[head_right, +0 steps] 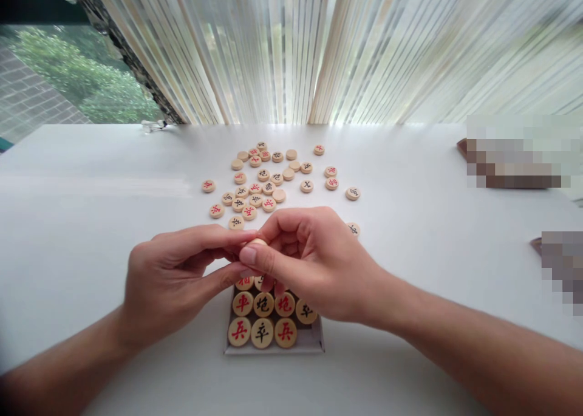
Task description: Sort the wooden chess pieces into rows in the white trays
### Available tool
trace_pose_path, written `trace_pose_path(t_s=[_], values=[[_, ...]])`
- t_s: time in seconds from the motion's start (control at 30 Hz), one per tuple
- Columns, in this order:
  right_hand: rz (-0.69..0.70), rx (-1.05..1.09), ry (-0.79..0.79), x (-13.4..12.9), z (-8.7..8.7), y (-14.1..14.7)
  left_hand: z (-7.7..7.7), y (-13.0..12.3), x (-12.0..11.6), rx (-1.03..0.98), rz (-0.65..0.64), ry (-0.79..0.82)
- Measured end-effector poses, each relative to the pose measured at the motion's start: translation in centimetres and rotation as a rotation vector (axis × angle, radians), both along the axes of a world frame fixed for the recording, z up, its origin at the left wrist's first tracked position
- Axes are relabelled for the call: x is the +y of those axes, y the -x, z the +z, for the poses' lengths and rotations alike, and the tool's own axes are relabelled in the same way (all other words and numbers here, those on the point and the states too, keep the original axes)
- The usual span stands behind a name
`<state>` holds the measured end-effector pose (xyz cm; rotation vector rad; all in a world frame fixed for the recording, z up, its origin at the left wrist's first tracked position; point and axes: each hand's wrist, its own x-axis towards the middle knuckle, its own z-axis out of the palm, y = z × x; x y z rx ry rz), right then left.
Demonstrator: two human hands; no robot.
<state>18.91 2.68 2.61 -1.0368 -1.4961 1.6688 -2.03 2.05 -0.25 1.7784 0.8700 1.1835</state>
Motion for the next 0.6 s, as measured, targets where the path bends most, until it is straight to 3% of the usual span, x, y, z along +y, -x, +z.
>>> trace_pose_path(t_s=[0.27,0.47,0.6], values=[[-0.017,0.044,-0.043,-0.1,-0.09,0.04,-0.2,0.19,0.13,-0.011,0.011,-0.09],[0.021,0.085,-0.058,0.26,-0.32,-0.07,-0.11,0.15,0.59,-0.065,0.041,-0.03],[-0.034,0.045,-0.18,0.3,-0.57,-0.23,-0.46,0.31,0.91,-0.081,0.072,0.001]])
